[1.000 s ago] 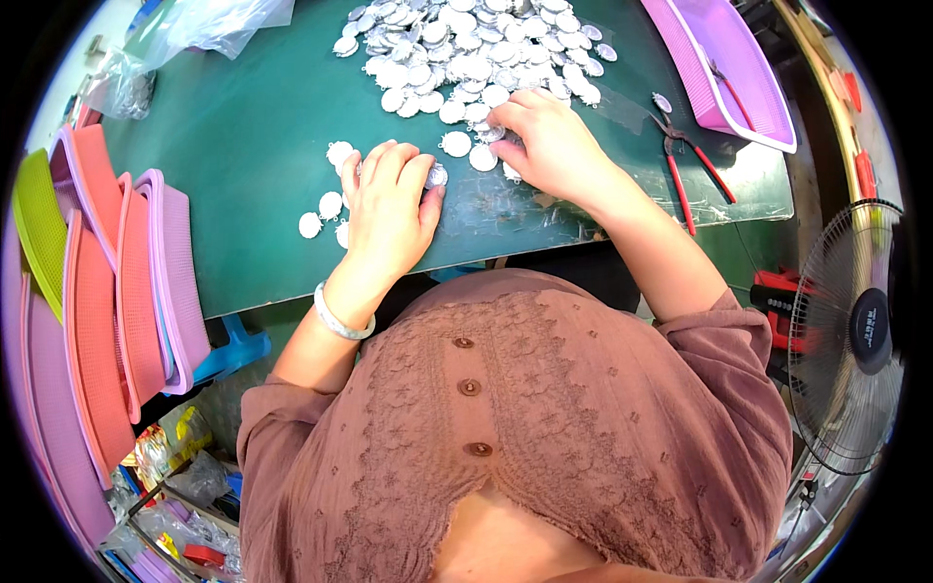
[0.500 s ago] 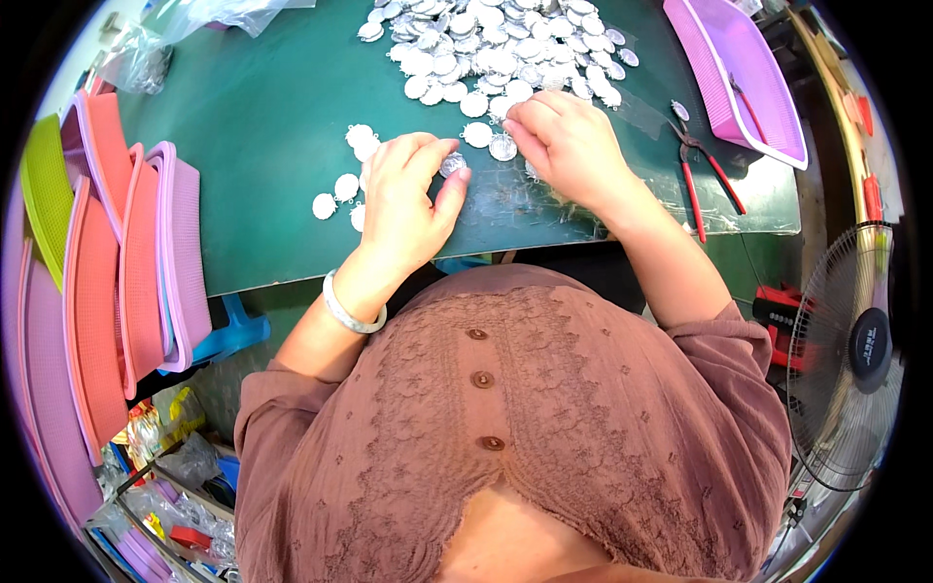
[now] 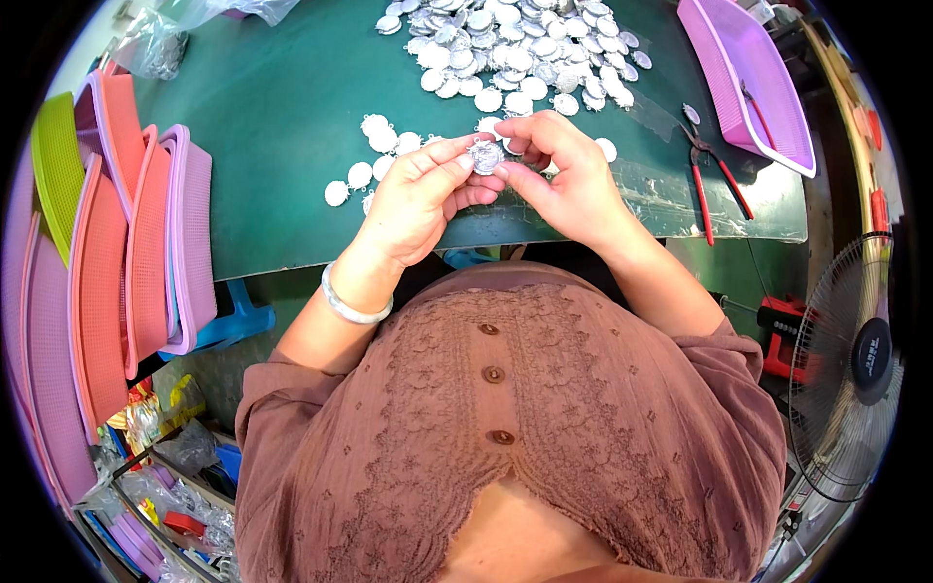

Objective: The person assembles small silver circular components by attaching jump rings using pliers. They pick up each component, open a jump ring, attach it to the component, and close the ring, repeating this process for multiple items on a green work table.

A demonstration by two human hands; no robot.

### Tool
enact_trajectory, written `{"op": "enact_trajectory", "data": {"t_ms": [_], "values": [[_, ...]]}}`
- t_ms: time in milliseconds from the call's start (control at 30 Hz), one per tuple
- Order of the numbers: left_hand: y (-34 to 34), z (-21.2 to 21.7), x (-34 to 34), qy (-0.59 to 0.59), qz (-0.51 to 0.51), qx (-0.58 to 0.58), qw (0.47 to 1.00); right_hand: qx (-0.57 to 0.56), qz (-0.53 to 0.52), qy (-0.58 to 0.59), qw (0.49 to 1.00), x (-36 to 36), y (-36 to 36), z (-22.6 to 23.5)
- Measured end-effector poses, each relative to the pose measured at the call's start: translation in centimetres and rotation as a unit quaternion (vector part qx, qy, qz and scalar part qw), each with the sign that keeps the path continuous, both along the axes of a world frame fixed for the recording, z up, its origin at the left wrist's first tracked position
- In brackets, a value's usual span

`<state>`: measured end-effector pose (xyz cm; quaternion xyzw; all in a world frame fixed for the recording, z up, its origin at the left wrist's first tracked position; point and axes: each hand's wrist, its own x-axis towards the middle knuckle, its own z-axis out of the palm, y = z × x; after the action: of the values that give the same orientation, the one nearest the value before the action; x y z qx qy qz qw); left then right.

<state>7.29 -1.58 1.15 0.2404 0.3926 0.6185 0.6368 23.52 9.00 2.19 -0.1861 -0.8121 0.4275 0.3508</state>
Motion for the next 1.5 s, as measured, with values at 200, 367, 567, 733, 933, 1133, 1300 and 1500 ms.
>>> {"op": "enact_trajectory", "data": {"t_ms": [200, 367, 567, 733, 933, 1133, 1300, 1500], "values": [[-0.2, 0.1, 0.2, 0.007, 0.0, -0.005, 1.0, -0.152, 0.037, -0.02, 0.988, 0.2, 0.0, -1.1], [-0.3, 0.5, 0.3, 0.007, -0.002, -0.024, 1.0, -0.18, 0.047, -0.039, 0.982, 0.1, -0.2, -0.7], [-0.4, 0.7, 0.4, 0.007, -0.006, -0.046, 0.999, -0.202, 0.05, -0.047, 0.977, 0.2, -0.3, -0.8], [-0.5, 0.7, 0.4, 0.015, -0.005, -0.055, 0.998, -0.214, 0.054, -0.058, 0.974, 0.4, -0.2, -1.0], [-1.0, 0.5, 0.1, 0.01, -0.001, -0.068, 0.998, -0.231, 0.055, -0.072, 0.969, 0.5, -0.3, -0.9], [-1.0, 0.7, 0.1, 0.007, -0.01, -0.071, 0.997, -0.257, 0.063, -0.068, 0.962, 0.1, -0.6, -1.1], [-1.1, 1.0, 0.1, 0.015, -0.008, -0.073, 0.997, -0.263, 0.07, -0.068, 0.96, 0.1, -0.6, -1.1], [-1.1, 1.0, 0.0, 0.011, -0.014, -0.073, 0.997, -0.288, 0.072, -0.064, 0.953, 0.1, -0.6, -1.3]]}}
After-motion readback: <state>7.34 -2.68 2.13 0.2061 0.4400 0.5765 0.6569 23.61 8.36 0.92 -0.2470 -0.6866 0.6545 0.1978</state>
